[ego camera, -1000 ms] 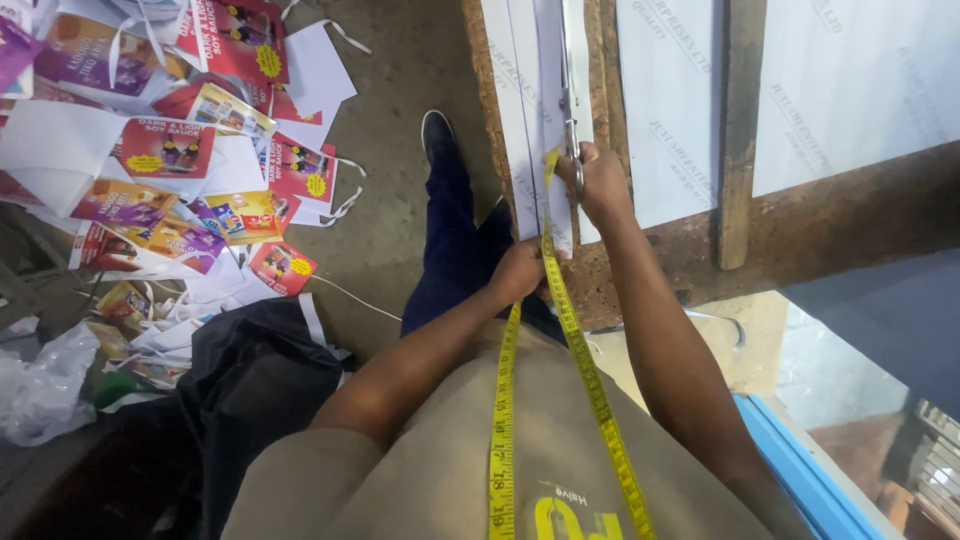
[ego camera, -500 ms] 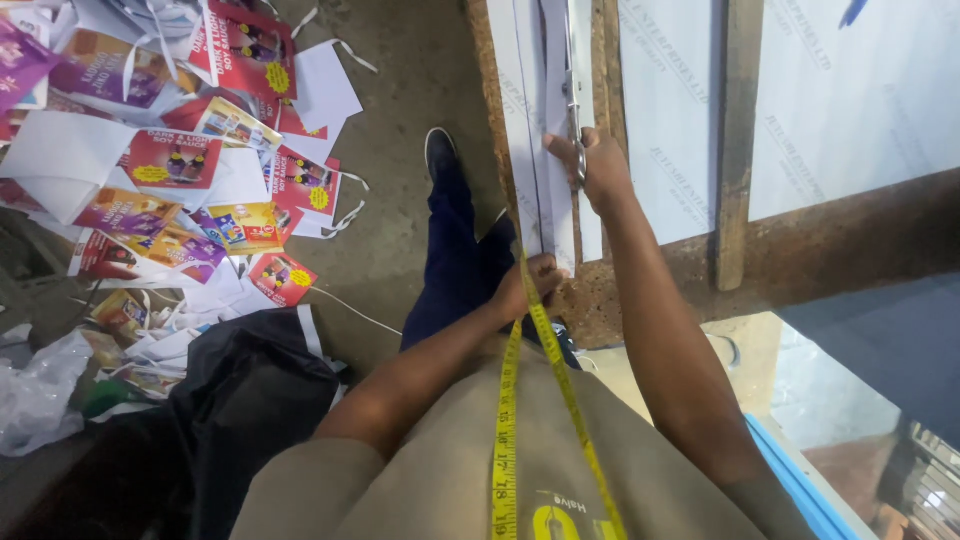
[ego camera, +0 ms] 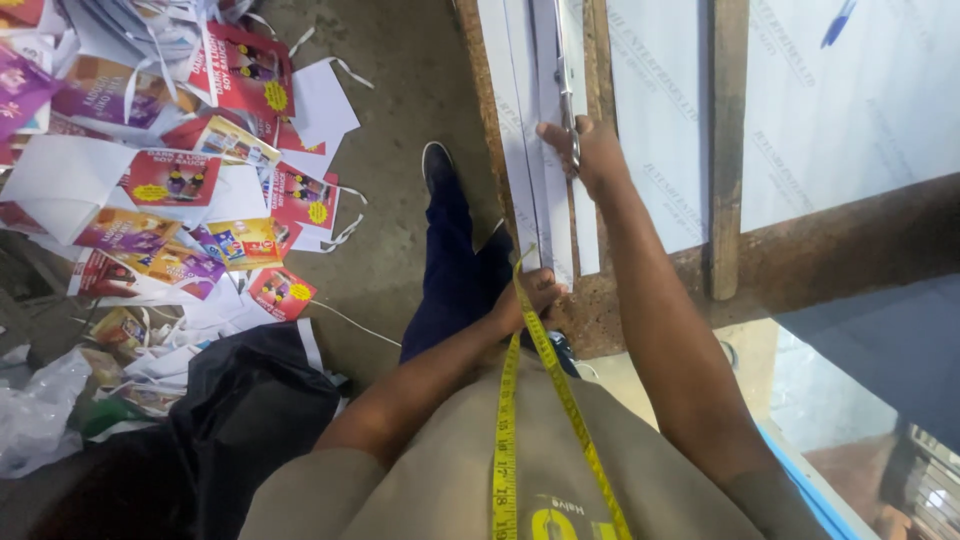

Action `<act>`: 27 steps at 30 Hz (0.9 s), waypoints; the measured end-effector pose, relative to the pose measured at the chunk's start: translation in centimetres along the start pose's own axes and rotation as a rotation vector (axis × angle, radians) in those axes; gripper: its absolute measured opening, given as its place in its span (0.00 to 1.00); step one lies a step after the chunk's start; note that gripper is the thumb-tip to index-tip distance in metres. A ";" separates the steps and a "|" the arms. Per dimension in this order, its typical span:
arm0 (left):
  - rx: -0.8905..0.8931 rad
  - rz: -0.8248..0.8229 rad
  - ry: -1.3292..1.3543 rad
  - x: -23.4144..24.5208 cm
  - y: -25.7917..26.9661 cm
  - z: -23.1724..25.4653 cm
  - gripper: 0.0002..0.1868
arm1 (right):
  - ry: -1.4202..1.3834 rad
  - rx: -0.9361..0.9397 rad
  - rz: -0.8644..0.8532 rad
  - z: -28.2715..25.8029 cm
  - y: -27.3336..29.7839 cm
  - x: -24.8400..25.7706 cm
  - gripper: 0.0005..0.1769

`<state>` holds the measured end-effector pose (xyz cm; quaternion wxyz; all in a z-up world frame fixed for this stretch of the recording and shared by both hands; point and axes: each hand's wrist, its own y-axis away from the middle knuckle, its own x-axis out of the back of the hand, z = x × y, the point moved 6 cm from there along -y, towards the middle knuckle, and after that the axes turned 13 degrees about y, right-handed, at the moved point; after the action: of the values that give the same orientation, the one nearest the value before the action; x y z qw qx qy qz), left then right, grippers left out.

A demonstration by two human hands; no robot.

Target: The person uses a pair of scissors to cut a large white sheet of paper into long, narrow strips. The person holds the paper steady with one hand while cutting along the length of the sheet with the other. The cut strips fall onto a pile of discarded paper and packaging on the floor.

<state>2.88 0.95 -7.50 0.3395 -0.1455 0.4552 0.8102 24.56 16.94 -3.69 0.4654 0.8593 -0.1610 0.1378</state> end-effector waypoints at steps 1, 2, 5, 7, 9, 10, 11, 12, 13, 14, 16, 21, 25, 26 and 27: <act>-0.005 0.002 -0.002 0.1 -0.1 0.1 0.13 | 0.000 0.006 -0.002 -0.5 -0.2 0.1 0.26; 0.025 -0.016 -0.007 0.0 -0.1 0.0 0.13 | 0.003 0.022 -0.007 -0.9 -0.3 0.2 0.26; 0.075 -0.043 0.030 -0.2 -0.1 -0.6 0.12 | -0.011 0.039 -0.005 -1.5 0.1 0.1 0.25; 0.094 -0.047 0.077 0.2 -0.8 -1.8 0.12 | -0.023 0.041 0.000 -2.3 1.1 0.3 0.24; 0.025 -0.055 -0.126 1.3 -1.8 -3.1 0.11 | -0.008 0.036 0.016 -3.7 2.8 0.8 0.23; 0.025 -0.060 -0.129 1.2 -1.6 -3.0 0.11 | -0.010 0.036 0.021 -3.4 2.5 0.7 0.23; 0.056 -0.035 -0.081 1.2 -1.4 -3.0 0.09 | -0.011 0.050 0.019 -3.2 2.3 0.7 0.23; 0.081 -0.008 -0.033 1.3 -1.5 -2.9 0.07 | -0.011 0.070 0.015 -3.3 1.8 0.6 0.23; 0.075 -0.010 -0.036 0.8 -1.1 -2.3 0.07 | -0.011 0.076 0.018 -3.1 0.8 0.7 0.23; 0.040 0.020 -0.170 0.5 -0.6 -1.4 0.10 | -0.012 0.062 0.015 -2.7 -0.1 0.6 0.23; 0.003 0.053 -0.304 0.9 -1.1 -2.5 0.14 | -0.013 0.051 0.012 -2.5 -1.8 0.4 0.24; 0.044 -0.039 0.124 -0.3 -0.2 -0.7 0.16 | -0.088 0.030 -0.016 -5.7 -3.5 0.2 0.26; 0.082 -0.085 0.156 0.2 -0.6 -1.2 0.17 | -0.105 0.013 0.005 -4.6 -4.4 0.2 0.26; 0.050 -0.109 0.104 0.3 -0.6 -1.2 0.17 | -0.069 0.033 0.012 -4.9 -3.9 0.4 0.24; 0.019 -0.133 0.052 0.3 -0.7 -1.2 0.17 | -0.034 0.052 0.018 -5.2 -3.5 0.7 0.23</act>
<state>3.04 0.32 -8.72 0.3818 -0.1931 0.4608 0.7776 26.14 23.08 -3.31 0.4387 0.8720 -0.1731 0.1315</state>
